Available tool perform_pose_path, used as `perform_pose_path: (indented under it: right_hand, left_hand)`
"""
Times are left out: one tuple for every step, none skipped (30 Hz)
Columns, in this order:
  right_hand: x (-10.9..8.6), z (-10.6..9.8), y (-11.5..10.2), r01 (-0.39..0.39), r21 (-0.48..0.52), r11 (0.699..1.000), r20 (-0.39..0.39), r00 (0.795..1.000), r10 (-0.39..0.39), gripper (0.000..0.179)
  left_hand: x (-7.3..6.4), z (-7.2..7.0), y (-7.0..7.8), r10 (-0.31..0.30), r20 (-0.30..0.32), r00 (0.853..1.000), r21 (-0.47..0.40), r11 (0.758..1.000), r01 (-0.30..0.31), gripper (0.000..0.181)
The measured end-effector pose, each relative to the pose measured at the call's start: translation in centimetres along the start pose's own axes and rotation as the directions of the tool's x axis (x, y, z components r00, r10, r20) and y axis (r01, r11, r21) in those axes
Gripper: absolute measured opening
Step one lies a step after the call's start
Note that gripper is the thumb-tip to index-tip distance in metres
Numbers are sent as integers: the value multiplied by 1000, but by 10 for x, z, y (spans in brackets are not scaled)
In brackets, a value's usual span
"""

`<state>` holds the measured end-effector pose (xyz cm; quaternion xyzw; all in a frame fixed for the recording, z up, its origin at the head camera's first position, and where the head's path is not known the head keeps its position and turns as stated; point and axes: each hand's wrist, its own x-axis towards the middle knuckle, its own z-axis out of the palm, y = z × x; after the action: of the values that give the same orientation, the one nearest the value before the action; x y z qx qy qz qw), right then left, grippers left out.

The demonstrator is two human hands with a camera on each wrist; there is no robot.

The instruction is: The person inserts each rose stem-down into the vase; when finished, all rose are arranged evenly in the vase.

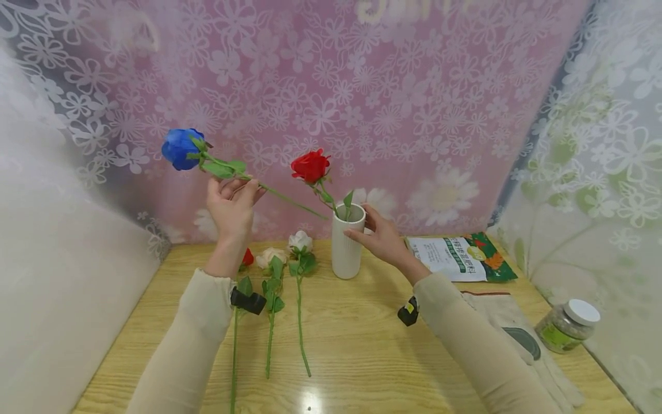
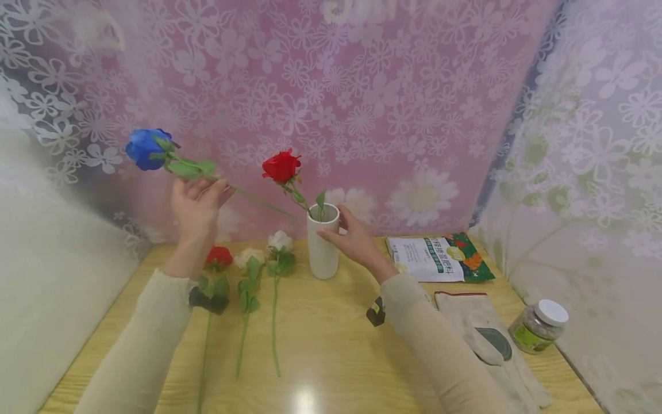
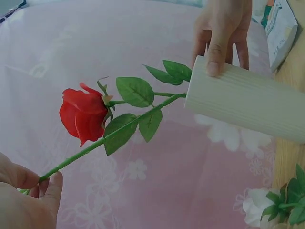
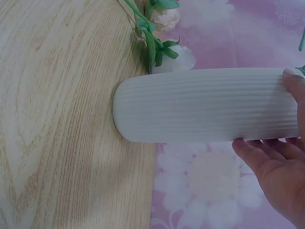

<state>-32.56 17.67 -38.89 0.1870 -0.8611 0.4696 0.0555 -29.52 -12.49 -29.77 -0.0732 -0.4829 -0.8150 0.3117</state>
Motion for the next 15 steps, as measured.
perform_pose_path:
  right_hand:
    - [0, 0, 0, 1, 1, 1000, -1, 1000, -1, 81]
    - [0, 0, 0, 1, 0, 1000, -2, 1000, -1, 81]
    - [0, 0, 0, 4, 2, 1000, -2, 1000, -4, 80]
    - [0, 0, 1, 6, 4, 1000, -2, 1000, -6, 79]
    - [0, 1, 1, 9, 6, 1000, -2, 1000, -9, 77]
    - [0, 1, 1, 11, 8, 1000, -1, 1000, -11, 76]
    - [0, 1, 1, 12, 10, 1000, 1, 1000, -12, 74]
    - [0, 1, 1, 11, 11, 1000, 1, 1000, -11, 73]
    - [-1, 1, 1, 11, 12, 1000, 1, 1000, -11, 72]
    - [-1, 1, 1, 7, 10, 1000, 1, 1000, -7, 72]
    - [-1, 1, 0, 3, 9, 1000, 0, 1000, -3, 72]
    - [-1, 1, 0, -1, 8, 1000, 0, 1000, 1, 73]
    - [-1, 0, 0, -2, 6, 1000, -2, 1000, 2, 74]
    - [-1, 0, 0, -2, 6, 1000, -4, 1000, 2, 75]
    - [0, 0, 0, 0, 5, 1000, -7, 1000, 0, 75]
  left_hand:
    - [0, 2, 0, 7, 2, 1000, 6, 1000, -7, 49]
    - [0, 4, -1, 14, 3, 1000, 8, 1000, -14, 49]
    - [0, 6, -1, 23, 3, 1000, 11, 1000, -23, 49]
    - [0, 8, -2, 34, 3, 999, 11, 999, -34, 48]
    - [0, 9, -3, 45, 4, 999, 13, 999, -45, 47]
    - [0, 11, -4, 55, 4, 998, 11, 998, -55, 46]
    - [0, 13, -6, 61, 6, 998, 10, 998, -61, 45]
    - [0, 14, -7, 68, 7, 998, 13, 998, -68, 44]
    - [0, 15, -9, 71, 7, 997, 16, 997, -71, 44]
    - [0, 16, -11, 73, 7, 997, 20, 997, -73, 43]
    - [1, 17, -13, 74, 8, 997, 27, 997, -74, 43]
    - [1, 18, -14, 75, 7, 997, 33, 997, -75, 43]
    - [2, 19, -15, 77, 5, 997, 38, 996, -77, 43]
    - [2, 20, -16, 80, 5, 997, 44, 996, -80, 42]
    - [3, 21, -17, 83, 5, 997, 45, 996, -83, 42]
